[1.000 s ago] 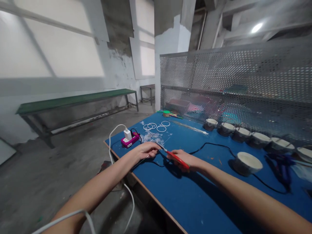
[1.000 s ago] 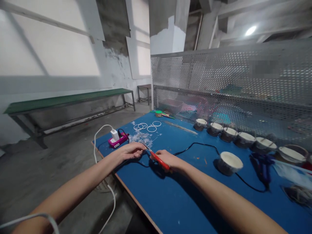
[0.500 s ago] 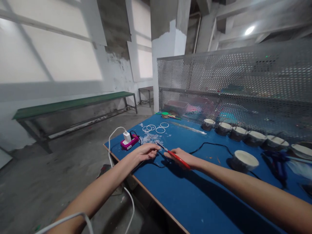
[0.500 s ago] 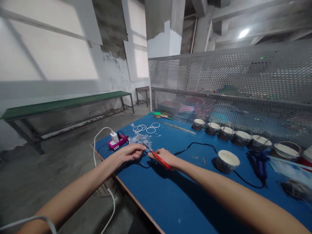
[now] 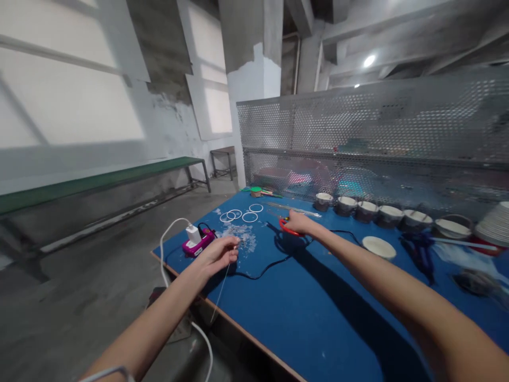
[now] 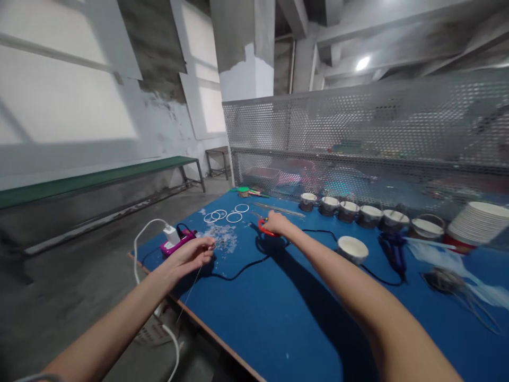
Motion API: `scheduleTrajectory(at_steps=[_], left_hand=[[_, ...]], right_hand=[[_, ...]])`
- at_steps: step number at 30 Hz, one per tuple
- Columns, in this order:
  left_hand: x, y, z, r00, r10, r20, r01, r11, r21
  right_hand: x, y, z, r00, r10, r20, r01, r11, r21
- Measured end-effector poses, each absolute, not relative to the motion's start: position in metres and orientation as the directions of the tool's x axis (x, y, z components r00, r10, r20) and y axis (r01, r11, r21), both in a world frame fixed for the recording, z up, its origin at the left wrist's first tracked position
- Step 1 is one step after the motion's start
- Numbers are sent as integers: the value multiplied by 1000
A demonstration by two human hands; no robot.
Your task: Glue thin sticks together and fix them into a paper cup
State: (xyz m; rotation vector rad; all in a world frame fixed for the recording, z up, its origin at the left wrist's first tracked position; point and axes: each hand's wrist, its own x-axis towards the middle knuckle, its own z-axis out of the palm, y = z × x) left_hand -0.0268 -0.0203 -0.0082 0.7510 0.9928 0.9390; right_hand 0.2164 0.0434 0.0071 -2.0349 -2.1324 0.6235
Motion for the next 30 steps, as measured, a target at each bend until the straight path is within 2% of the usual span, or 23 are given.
scheduleTrajectory(at_steps=[4, 12, 17, 21, 25, 27, 30], left_hand=[[-13, -24, 5, 244, 923, -297, -323, 366, 873], [20, -24, 0, 281, 913, -296, -290, 375, 881], [32, -24, -7, 275, 914, -299, -250, 368, 896], [43, -27, -10, 256, 928, -270, -215, 327, 920], [73, -36, -14, 303, 922, -240, -158, 297, 942], [93, -43, -16, 362, 901, -238, -119, 298, 947], [123, -52, -16, 437, 868, -235, -60, 289, 955]], right_hand=[[217, 61, -3, 19, 984, -177, 941, -78, -329], [200, 75, -6, -13, 992, -129, 935, -34, -354], [201, 59, -1, -45, 999, -7, 865, 35, -501], [213, 16, 0, -187, 982, -18, 722, 125, -681], [239, -51, -9, -274, 961, -24, 567, 141, -811], [257, -82, -14, -213, 976, 49, 475, 147, -868], [291, -118, -19, -55, 989, 139, 478, 148, -866]])
